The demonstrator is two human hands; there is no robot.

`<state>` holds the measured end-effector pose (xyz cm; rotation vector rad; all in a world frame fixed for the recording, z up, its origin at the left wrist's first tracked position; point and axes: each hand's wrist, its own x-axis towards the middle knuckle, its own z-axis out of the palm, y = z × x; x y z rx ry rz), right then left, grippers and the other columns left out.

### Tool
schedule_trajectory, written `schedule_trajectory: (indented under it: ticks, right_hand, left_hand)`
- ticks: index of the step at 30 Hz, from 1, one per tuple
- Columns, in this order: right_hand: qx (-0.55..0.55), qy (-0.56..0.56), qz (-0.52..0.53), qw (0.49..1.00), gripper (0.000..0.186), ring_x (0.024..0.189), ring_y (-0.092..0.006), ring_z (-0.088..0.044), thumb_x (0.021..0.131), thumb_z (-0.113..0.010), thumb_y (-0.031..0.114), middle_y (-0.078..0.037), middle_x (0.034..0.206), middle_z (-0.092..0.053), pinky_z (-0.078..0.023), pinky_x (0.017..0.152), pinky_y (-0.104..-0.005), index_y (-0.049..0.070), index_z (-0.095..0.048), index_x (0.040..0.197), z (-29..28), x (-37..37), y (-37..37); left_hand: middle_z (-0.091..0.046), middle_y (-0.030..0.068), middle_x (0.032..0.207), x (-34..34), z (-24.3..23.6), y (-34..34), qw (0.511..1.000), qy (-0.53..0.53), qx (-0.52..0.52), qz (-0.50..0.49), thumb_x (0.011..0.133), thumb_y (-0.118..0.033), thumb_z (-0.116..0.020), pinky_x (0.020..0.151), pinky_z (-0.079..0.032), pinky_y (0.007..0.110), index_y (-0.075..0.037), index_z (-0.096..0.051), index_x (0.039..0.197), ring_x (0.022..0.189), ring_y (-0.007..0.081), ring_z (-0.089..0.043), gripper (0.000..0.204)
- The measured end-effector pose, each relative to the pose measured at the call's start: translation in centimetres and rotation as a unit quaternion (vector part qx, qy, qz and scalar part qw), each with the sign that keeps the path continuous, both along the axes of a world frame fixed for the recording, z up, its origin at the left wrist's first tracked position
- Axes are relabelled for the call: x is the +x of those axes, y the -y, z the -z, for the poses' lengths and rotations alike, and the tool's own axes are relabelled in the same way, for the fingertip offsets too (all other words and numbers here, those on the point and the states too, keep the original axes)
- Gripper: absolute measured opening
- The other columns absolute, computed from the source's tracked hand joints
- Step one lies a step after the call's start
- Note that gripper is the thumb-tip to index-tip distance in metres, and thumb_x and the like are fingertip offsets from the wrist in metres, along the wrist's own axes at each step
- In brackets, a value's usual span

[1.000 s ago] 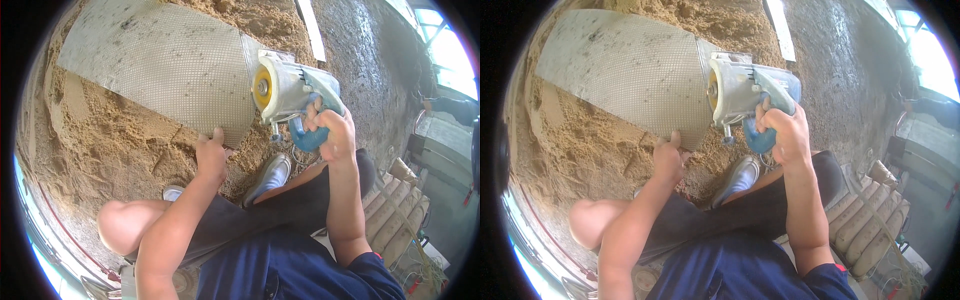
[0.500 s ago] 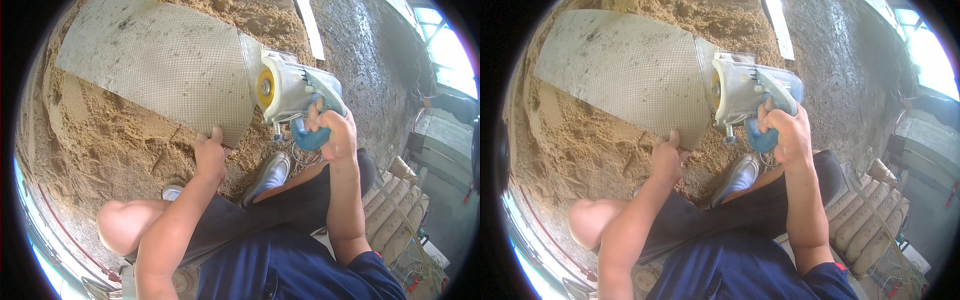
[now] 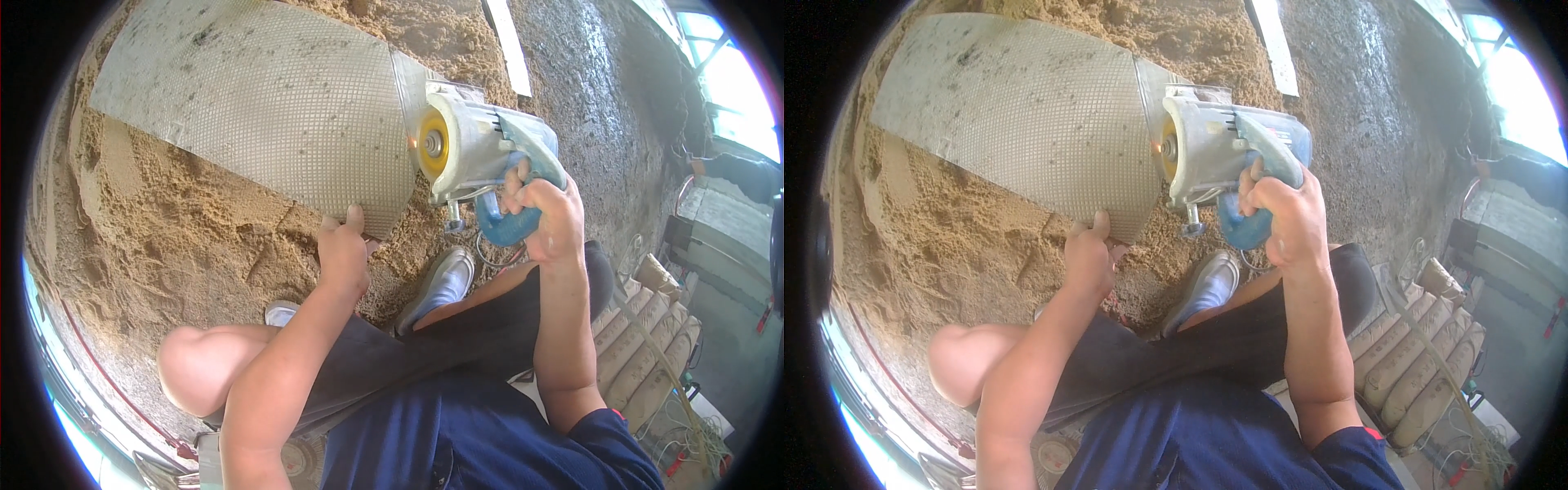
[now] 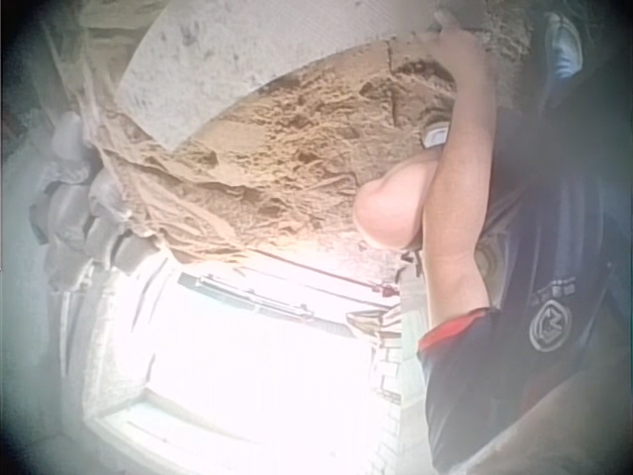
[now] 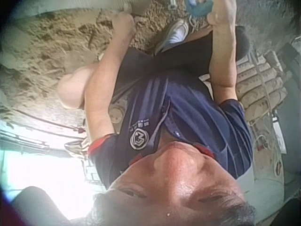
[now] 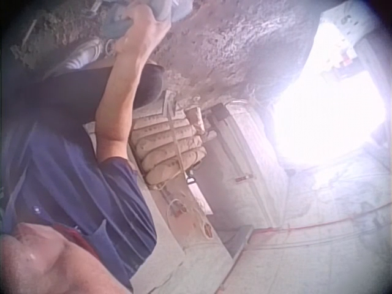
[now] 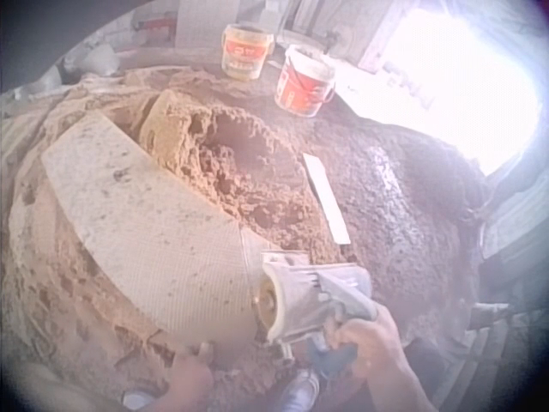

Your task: The person uses a hand-held tile cutter to score and cut a large tile while it is positioned on a pile of sand. They then pick up the cut piece of tile and carry it over to an area where tiling work is in progress.

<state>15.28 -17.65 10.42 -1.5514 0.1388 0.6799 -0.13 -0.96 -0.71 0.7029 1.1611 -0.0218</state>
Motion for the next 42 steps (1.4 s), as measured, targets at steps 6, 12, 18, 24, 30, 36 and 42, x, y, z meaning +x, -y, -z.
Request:
schedule_trajectory:
  ticks: [6,12,18,24,30,36,42]
  right_hand:
    - [0.018,-0.005,0.001,1.000,0.023,0.065,-0.0160,-0.045,0.067,-0.049,-0.002,-0.006,0.075,-0.049,-0.040,0.065,-0.0315,0.001,-0.055,0.090,-0.1,0.0,0.0]
    - [0.014,-0.008,-0.008,1.000,0.024,0.064,-0.0163,-0.046,0.067,-0.050,-0.001,-0.006,0.075,-0.050,-0.040,0.065,-0.0317,0.002,-0.055,0.090,-0.4,-0.2,-0.6]
    - [-0.003,-0.005,0.002,1.000,0.023,0.064,-0.0163,-0.046,0.067,-0.050,-0.001,-0.006,0.074,-0.050,-0.040,0.064,-0.0309,0.002,-0.055,0.089,-0.2,-0.2,-0.2]
    - [0.007,0.002,0.001,1.000,0.022,0.064,-0.0157,-0.045,0.067,-0.050,-0.001,-0.005,0.074,-0.049,-0.039,0.065,-0.0303,0.002,-0.055,0.088,0.0,0.1,0.4]
    - [0.004,0.000,-0.013,1.000,0.021,0.064,-0.0156,-0.046,0.067,-0.050,0.000,-0.006,0.074,-0.049,-0.039,0.065,-0.0306,0.002,-0.055,0.088,-0.4,-0.2,-0.1]
    - [0.017,-0.020,0.011,1.000,0.018,0.062,-0.0163,-0.048,0.065,-0.051,-0.005,-0.007,0.072,-0.053,-0.039,0.062,-0.0288,0.002,-0.056,0.081,-0.6,-0.3,-0.5]
    - [-0.011,0.002,0.002,1.000,0.022,0.064,-0.0159,-0.045,0.067,-0.049,-0.001,-0.006,0.073,-0.049,-0.039,0.064,-0.0306,0.002,-0.055,0.088,-0.3,-0.1,0.0]
  left_hand:
    - [-0.057,0.0202,0.125,0.4,-0.4,0.1,1.000,0.010,-0.006,-0.018,0.105,-0.018,-0.045,0.088,-0.053,0.043,0.007,-0.042,0.126,0.110,0.0299,-0.063,0.032]
    - [-0.058,0.0194,0.125,0.2,-0.2,0.0,1.000,0.010,-0.003,-0.011,0.105,-0.016,-0.044,0.090,-0.054,0.044,0.007,-0.042,0.127,0.110,0.0297,-0.063,0.032]
    - [-0.057,0.0190,0.125,0.2,-0.2,0.0,1.000,0.007,-0.010,-0.011,0.105,-0.016,-0.044,0.091,-0.054,0.043,0.006,-0.042,0.127,0.111,0.0298,-0.062,0.032]
    - [-0.057,0.0190,0.126,0.2,-0.3,-0.2,1.000,-0.004,-0.004,-0.005,0.105,-0.016,-0.043,0.093,-0.053,0.044,0.006,-0.043,0.128,0.112,0.0303,-0.062,0.032]
    - [-0.057,0.0192,0.126,0.3,-0.6,0.0,1.000,0.008,-0.007,-0.023,0.105,-0.017,-0.044,0.093,-0.053,0.045,0.005,-0.043,0.129,0.112,0.0310,-0.062,0.032]
    - [-0.056,0.0200,0.127,0.3,-0.6,-0.1,1.000,0.016,-0.014,-0.017,0.105,-0.016,-0.044,0.095,-0.053,0.047,0.006,-0.042,0.128,0.112,0.0317,-0.061,0.032]
    - [-0.055,0.0202,0.127,0.3,-0.6,-0.2,1.000,0.004,-0.012,-0.013,0.105,-0.016,-0.043,0.095,-0.053,0.047,0.007,-0.041,0.128,0.112,0.0316,-0.061,0.033]
